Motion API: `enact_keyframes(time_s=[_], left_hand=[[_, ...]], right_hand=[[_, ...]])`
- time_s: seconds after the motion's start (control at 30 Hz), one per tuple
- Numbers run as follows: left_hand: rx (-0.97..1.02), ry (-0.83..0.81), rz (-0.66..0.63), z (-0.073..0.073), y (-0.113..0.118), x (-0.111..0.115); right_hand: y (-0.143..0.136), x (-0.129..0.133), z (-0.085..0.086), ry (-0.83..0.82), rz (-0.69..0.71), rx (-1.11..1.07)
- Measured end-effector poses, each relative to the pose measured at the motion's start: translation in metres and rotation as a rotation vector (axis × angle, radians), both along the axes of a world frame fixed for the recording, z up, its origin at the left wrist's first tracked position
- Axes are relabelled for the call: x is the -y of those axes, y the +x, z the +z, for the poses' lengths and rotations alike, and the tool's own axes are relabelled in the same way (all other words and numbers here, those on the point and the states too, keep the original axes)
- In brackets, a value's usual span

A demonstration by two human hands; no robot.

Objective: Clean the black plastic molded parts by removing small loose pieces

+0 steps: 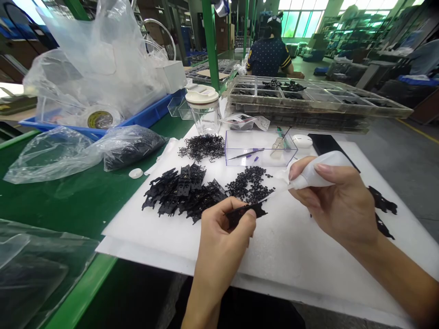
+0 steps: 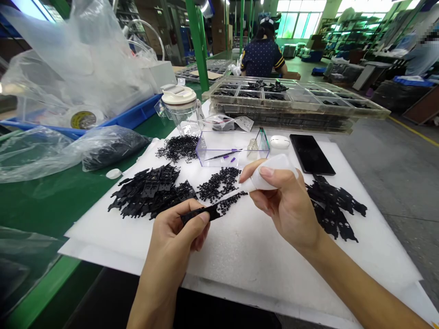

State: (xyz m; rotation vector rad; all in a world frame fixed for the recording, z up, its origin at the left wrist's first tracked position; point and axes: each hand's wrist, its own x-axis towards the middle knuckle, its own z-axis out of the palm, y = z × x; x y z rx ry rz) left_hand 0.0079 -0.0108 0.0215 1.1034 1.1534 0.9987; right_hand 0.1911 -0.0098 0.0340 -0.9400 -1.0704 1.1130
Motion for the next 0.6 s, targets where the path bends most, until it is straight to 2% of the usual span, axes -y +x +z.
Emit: enact_keyframes(time_s=[0.6], left_hand=[[-0.004,-0.009,0.021,0.0015,0.0011,0.0006]], right_hand=[[0.0002,0.0002,-0.0011,0.003,0.015,0.045]])
